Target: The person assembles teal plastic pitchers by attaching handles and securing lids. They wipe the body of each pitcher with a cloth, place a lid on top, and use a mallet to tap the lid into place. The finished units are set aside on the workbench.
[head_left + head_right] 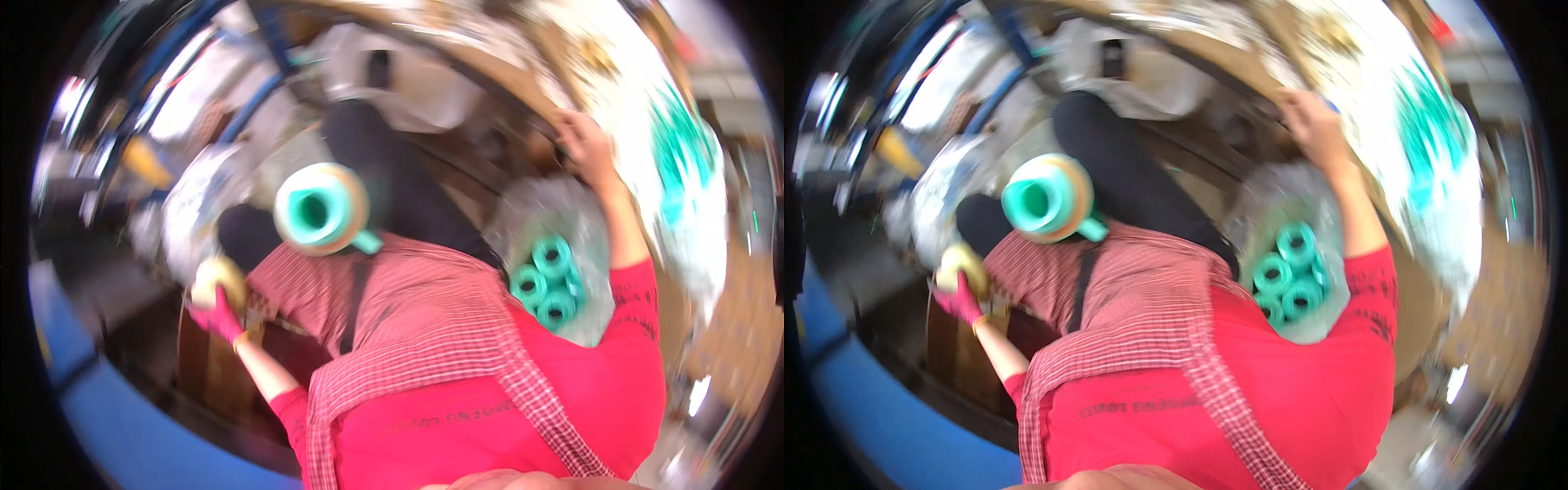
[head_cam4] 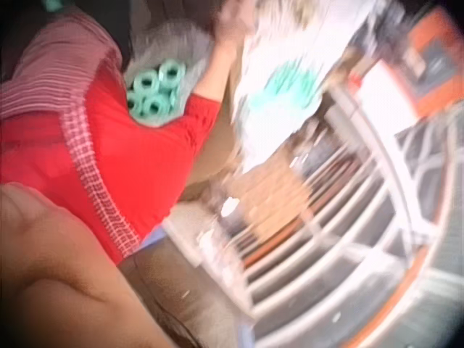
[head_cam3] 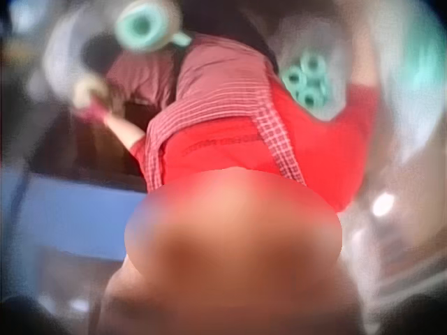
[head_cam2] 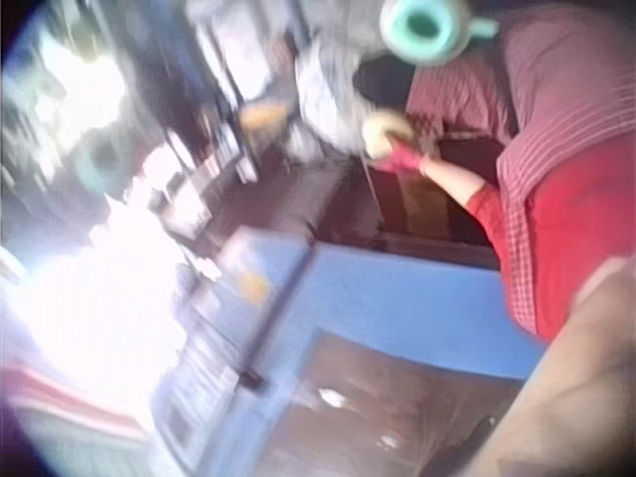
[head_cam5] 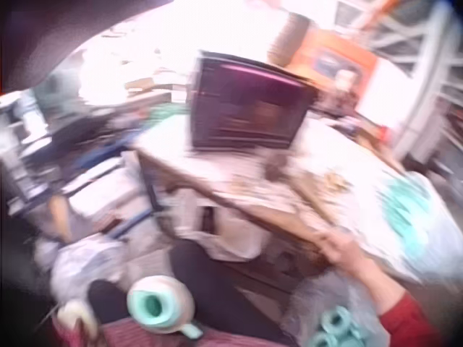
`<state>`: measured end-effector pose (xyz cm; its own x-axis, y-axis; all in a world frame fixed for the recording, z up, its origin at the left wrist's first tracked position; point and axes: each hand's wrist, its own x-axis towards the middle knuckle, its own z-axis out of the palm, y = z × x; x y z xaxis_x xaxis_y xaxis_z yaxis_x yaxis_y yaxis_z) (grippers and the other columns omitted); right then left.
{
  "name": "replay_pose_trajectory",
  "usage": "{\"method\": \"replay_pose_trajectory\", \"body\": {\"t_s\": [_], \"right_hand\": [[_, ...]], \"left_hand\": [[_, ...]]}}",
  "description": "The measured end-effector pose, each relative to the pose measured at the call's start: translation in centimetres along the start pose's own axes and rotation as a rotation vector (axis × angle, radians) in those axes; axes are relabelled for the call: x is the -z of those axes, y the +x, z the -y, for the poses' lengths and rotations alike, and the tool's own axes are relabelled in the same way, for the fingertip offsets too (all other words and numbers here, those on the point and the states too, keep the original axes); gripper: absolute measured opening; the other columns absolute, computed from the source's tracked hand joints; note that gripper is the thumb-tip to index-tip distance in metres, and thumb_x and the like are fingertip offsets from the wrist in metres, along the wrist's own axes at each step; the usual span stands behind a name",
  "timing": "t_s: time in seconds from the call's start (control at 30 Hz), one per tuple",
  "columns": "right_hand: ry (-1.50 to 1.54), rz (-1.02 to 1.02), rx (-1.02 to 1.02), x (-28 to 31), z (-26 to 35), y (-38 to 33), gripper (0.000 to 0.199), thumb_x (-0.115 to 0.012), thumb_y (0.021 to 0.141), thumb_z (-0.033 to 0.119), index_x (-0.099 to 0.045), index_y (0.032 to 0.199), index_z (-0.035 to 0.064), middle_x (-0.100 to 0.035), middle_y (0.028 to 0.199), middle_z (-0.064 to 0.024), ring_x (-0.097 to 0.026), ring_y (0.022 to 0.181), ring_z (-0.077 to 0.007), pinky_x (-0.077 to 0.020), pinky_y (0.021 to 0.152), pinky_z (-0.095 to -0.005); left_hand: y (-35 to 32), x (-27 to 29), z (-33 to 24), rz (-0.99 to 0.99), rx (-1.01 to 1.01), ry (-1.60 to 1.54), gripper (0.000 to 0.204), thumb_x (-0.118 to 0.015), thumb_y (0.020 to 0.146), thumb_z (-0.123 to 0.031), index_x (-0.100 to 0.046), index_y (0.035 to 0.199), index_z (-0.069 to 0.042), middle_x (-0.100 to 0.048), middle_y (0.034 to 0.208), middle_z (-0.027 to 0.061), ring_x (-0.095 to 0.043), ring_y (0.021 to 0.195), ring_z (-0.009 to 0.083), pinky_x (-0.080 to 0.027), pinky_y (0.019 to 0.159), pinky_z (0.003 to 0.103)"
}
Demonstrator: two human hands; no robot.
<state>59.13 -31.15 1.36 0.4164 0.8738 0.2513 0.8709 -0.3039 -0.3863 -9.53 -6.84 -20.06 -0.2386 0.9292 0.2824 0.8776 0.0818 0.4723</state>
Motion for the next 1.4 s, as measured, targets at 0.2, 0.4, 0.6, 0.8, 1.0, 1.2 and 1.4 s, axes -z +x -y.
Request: {"method": "replay_pose_trajectory", "body": {"t_s": [0.2,0.4,0.6,0.8,1.0,1.2,1.4], "right_hand": [[0.320,0.442,-0.749,3.5,-6.2,-21.3,0.014,-0.061,0.092,0.013,-0.067,0.096,0.0006,-0.071,0.073,-0.0089,-0.068,0.058,-0.0147,-0.0546,0.055,-0.0304],[-0.325,0.959,-0.935,-4.5,-10.7,-42.4,0.027,-0.076,0.076,0.023,-0.073,0.099,0.0094,-0.073,0.096,-0.0137,-0.071,0.087,-0.0302,-0.0561,0.079,-0.0424],[-0.331,0.972,-0.861,-14.5,-13.3,-54.1,0.027,-0.062,0.081,0.012,-0.070,0.107,0.0096,-0.067,0.114,-0.0181,-0.065,0.105,-0.0358,-0.0551,0.086,-0.0446],[-0.471,1.135,-0.673,-14.5,-10.7,-63.2,0.036,-0.062,0.088,0.016,-0.061,0.123,0.0113,-0.060,0.128,-0.0146,-0.051,0.124,-0.0325,-0.0380,0.105,-0.0510],[-0.410,1.132,-0.442,-18.3,-4.7,-53.5,0.040,-0.058,0.087,0.021,-0.058,0.126,0.0106,-0.052,0.133,-0.0178,-0.043,0.125,-0.0480,-0.0277,0.103,-0.0634],[-0.209,0.994,-0.314,-23.4,-5.6,-43.7,0.052,-0.070,0.076,0.021,-0.060,0.125,0.0081,-0.059,0.119,-0.0196,-0.053,0.112,-0.0452,-0.0394,0.095,-0.0552],[-0.407,1.231,-0.425,-8.2,-15.4,-51.8,0.065,-0.081,0.064,0.021,-0.061,0.123,0.0056,-0.067,0.105,-0.0215,-0.063,0.099,-0.0424,-0.0511,0.086,-0.0470]], "left_hand": [[-1.6,-9.4,9.6,0.381,0.040,0.683,0.062,-0.054,0.091,-0.037,-0.044,0.146,-0.010,-0.051,0.141,0.0201,-0.054,0.122,0.0415,-0.046,0.098,0.052],[7.5,0.6,-9.3,0.373,-0.352,-0.344,0.066,-0.062,0.094,-0.017,-0.034,0.150,0.002,-0.042,0.149,0.0212,-0.041,0.137,0.0298,-0.032,0.115,0.044],[-0.6,7.0,-32.5,0.945,-1.468,0.285,0.074,-0.072,0.066,0.001,-0.055,0.136,-0.016,-0.040,0.151,0.0172,-0.034,0.140,0.0437,-0.033,0.112,0.051],[3.6,9.6,-33.7,0.768,-1.280,0.152,0.073,-0.075,0.063,-0.008,-0.056,0.134,-0.011,-0.053,0.136,0.0185,-0.049,0.127,0.0411,-0.043,0.106,0.045],[10.5,15.5,-28.9,0.369,-0.460,-0.091,0.049,-0.064,0.092,-0.037,-0.060,0.131,-0.007,-0.068,0.114,0.0119,-0.063,0.106,0.0178,-0.047,0.094,0.032],[11.6,17.2,-24.8,0.366,0.014,-0.520,0.044,-0.061,0.091,-0.051,-0.069,0.101,-0.009,-0.058,0.067,0.0014,-0.050,0.047,0.0110,-0.036,0.042,0.024],[11.1,12.5,-21.4,0.502,0.198,-0.877,0.048,-0.063,0.085,-0.060,-0.065,0.091,-0.013,-0.058,0.064,-0.0004,-0.052,0.047,0.0122,-0.037,0.040,0.025]]}}
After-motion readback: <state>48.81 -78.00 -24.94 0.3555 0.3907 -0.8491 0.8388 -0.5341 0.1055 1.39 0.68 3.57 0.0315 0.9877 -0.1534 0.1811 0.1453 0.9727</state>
